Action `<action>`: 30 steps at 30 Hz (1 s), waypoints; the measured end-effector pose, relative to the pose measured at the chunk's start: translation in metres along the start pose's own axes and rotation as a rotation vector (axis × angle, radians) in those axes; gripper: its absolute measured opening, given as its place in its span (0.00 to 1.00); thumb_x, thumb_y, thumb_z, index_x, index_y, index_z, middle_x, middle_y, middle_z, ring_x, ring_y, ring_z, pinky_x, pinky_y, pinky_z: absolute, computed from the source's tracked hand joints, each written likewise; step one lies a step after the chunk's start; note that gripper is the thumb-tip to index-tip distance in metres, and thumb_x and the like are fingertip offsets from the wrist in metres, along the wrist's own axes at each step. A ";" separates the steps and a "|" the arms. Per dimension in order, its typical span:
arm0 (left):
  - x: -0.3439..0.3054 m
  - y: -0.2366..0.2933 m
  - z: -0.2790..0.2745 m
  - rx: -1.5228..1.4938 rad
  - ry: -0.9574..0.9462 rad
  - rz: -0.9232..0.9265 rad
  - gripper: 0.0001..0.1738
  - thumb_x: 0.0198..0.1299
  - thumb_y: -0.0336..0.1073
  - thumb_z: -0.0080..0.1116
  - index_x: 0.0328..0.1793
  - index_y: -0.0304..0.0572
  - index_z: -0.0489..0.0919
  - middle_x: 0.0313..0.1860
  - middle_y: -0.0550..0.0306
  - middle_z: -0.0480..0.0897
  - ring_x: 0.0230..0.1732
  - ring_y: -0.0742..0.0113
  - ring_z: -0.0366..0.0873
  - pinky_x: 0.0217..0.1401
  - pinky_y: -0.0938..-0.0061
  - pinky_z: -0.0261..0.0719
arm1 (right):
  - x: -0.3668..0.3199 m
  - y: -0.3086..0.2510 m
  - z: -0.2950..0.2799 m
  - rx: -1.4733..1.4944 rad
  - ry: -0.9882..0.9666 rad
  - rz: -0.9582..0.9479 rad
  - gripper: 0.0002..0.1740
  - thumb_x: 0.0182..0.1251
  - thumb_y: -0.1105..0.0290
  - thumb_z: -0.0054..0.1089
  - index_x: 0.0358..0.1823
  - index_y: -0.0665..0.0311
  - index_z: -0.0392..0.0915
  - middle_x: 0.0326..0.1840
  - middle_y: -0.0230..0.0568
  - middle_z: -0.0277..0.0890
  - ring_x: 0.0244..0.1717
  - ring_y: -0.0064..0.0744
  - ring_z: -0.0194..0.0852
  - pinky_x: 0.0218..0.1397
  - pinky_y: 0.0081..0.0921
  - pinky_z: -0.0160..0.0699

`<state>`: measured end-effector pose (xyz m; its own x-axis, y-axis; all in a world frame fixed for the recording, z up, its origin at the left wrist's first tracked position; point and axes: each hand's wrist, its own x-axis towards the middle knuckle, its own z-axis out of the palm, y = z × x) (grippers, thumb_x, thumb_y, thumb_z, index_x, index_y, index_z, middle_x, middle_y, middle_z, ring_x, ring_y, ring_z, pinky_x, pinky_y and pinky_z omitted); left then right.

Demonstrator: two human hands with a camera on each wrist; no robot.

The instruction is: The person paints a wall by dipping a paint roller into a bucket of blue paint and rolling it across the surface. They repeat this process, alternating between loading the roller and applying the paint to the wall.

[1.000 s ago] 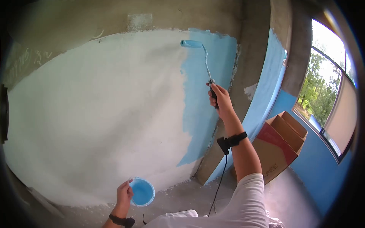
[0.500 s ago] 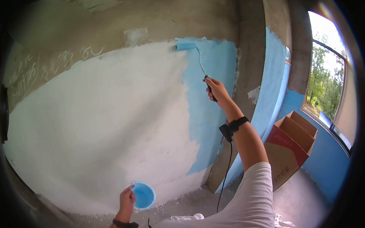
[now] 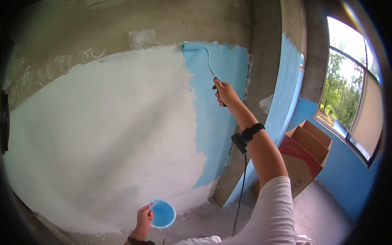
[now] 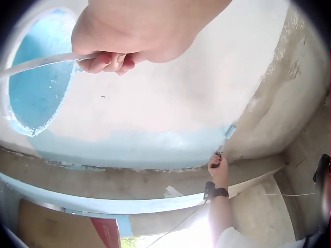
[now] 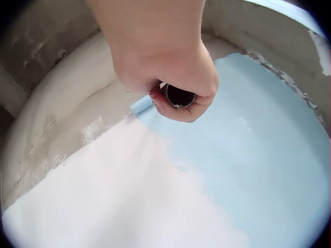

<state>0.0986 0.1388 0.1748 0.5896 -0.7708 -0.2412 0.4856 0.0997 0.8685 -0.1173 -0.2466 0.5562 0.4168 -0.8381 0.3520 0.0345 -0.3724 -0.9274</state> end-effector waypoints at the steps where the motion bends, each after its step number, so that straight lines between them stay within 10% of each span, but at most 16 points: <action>1: 0.001 -0.003 0.002 -0.007 -0.003 -0.026 0.13 0.72 0.33 0.48 0.54 0.32 0.78 0.19 0.65 0.66 0.17 0.79 0.56 0.21 0.80 0.56 | 0.001 -0.006 0.004 0.028 -0.004 0.003 0.21 0.77 0.49 0.45 0.39 0.61 0.69 0.22 0.26 0.60 0.16 0.17 0.53 0.18 0.20 0.54; 14: -0.001 -0.004 0.022 0.007 0.066 -0.032 0.13 0.73 0.35 0.48 0.53 0.34 0.80 0.20 0.64 0.70 0.18 0.77 0.59 0.23 0.78 0.59 | -0.050 0.121 0.016 -0.077 -0.130 0.159 0.20 0.77 0.51 0.46 0.37 0.62 0.68 0.20 0.28 0.61 0.15 0.19 0.58 0.17 0.22 0.61; 30: -0.036 0.007 0.075 -0.067 0.229 0.147 0.12 0.73 0.36 0.49 0.54 0.38 0.78 0.20 0.66 0.67 0.18 0.77 0.57 0.26 0.76 0.60 | 0.050 0.001 0.044 0.346 -0.339 -0.116 0.20 0.76 0.51 0.47 0.41 0.63 0.68 0.24 0.31 0.67 0.19 0.19 0.65 0.21 0.21 0.69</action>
<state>0.0327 0.1203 0.2221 0.7839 -0.5832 -0.2132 0.4211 0.2468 0.8728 -0.0565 -0.2714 0.5675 0.6619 -0.6008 0.4482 0.3741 -0.2533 -0.8921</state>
